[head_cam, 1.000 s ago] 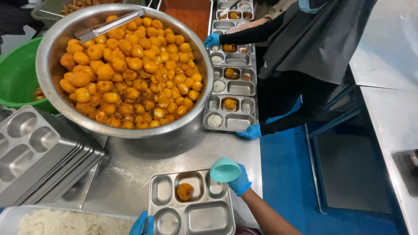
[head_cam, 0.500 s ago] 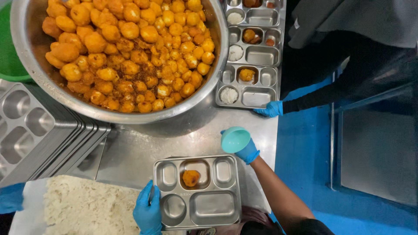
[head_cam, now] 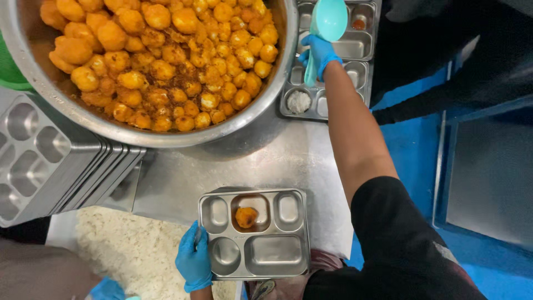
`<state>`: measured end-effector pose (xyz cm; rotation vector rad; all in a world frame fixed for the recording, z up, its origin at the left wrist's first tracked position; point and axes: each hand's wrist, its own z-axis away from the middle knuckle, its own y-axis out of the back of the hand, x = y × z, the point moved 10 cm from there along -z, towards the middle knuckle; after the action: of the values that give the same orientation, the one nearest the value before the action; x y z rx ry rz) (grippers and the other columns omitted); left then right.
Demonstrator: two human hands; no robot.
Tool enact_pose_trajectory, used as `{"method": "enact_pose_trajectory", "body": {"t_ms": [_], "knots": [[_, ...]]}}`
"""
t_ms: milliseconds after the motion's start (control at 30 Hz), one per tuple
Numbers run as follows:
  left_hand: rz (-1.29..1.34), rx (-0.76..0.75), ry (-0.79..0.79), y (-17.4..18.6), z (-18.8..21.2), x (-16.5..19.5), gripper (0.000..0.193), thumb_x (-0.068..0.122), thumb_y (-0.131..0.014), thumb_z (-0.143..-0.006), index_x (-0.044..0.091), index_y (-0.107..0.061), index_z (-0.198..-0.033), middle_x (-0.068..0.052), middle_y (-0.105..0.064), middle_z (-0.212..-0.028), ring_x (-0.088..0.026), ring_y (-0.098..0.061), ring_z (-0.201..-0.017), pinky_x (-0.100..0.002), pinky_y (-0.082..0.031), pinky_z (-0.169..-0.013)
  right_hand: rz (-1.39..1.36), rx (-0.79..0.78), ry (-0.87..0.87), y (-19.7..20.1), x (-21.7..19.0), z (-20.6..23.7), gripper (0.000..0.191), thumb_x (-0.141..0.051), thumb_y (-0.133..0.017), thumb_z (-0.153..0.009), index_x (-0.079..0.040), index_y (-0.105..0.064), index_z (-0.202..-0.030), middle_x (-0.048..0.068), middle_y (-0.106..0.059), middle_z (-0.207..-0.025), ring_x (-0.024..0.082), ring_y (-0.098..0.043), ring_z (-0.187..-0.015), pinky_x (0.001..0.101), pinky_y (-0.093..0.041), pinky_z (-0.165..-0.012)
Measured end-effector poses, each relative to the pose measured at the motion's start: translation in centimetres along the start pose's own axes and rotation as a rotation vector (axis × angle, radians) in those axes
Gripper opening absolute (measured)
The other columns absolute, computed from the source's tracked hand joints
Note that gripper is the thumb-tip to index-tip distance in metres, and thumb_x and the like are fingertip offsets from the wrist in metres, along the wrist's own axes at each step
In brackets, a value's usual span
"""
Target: The person scoops white rice from a large container into compartmentalized metal trays using a plastic scoop, then uses tongs to place a fried snack into another compartment. The person repeats this process for multiple trays.
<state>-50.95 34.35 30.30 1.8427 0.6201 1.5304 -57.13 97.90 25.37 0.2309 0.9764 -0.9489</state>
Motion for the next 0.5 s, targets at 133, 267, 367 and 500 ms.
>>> {"method": "enact_pose_trajectory", "body": {"t_ms": [133,267,367,500], "knots": [[0.018,0.012,0.074,0.2,-0.1,-0.2,0.031,0.017,-0.075,-0.092,0.006,-0.074,-0.121,-0.011,-0.076,-0.112,-0.018,-0.072,-0.09,-0.031,-0.055,-0.075,0.032,0.002,0.049,-0.6,-1.6,-1.9,0.028,-0.036,-0.067,-0.087,-0.018,-0.067,-0.108,0.008,-0.061,-0.064,0.019,-0.055,-0.051,0.0352,-0.048,-0.05],[-0.001,0.024,0.078,0.4,0.0,0.2,0.031,0.018,-0.076,-0.091,0.007,-0.075,-0.12,-0.011,-0.076,-0.109,-0.016,-0.072,-0.087,-0.029,-0.054,-0.073,-0.149,-0.146,0.367,-0.1,-0.6,0.8,0.043,-0.018,-0.068,-0.091,-0.019,-0.068,-0.133,0.001,-0.054,-0.068,0.016,-0.052,-0.052,0.0321,-0.044,-0.047],[-0.011,0.024,0.168,0.2,0.4,-0.8,0.03,0.019,-0.076,-0.091,0.008,-0.076,-0.119,-0.011,-0.077,-0.106,-0.017,-0.072,-0.083,-0.029,-0.054,-0.07,-0.056,-0.192,0.476,2.7,6.2,8.8,0.039,-0.006,-0.061,-0.092,-0.008,-0.057,-0.131,-0.006,-0.074,-0.109,0.01,-0.056,-0.057,0.0258,-0.046,-0.047],[0.01,0.032,0.128,0.0,0.5,-1.2,0.032,0.02,-0.076,-0.092,0.006,-0.075,-0.12,-0.011,-0.076,-0.109,-0.017,-0.072,-0.087,-0.03,-0.055,-0.073,0.067,-0.125,0.339,6.0,19.0,17.9,0.035,-0.005,-0.058,-0.096,0.003,-0.067,-0.129,0.002,-0.057,-0.068,0.01,-0.055,-0.054,0.0247,-0.045,-0.048]]}}
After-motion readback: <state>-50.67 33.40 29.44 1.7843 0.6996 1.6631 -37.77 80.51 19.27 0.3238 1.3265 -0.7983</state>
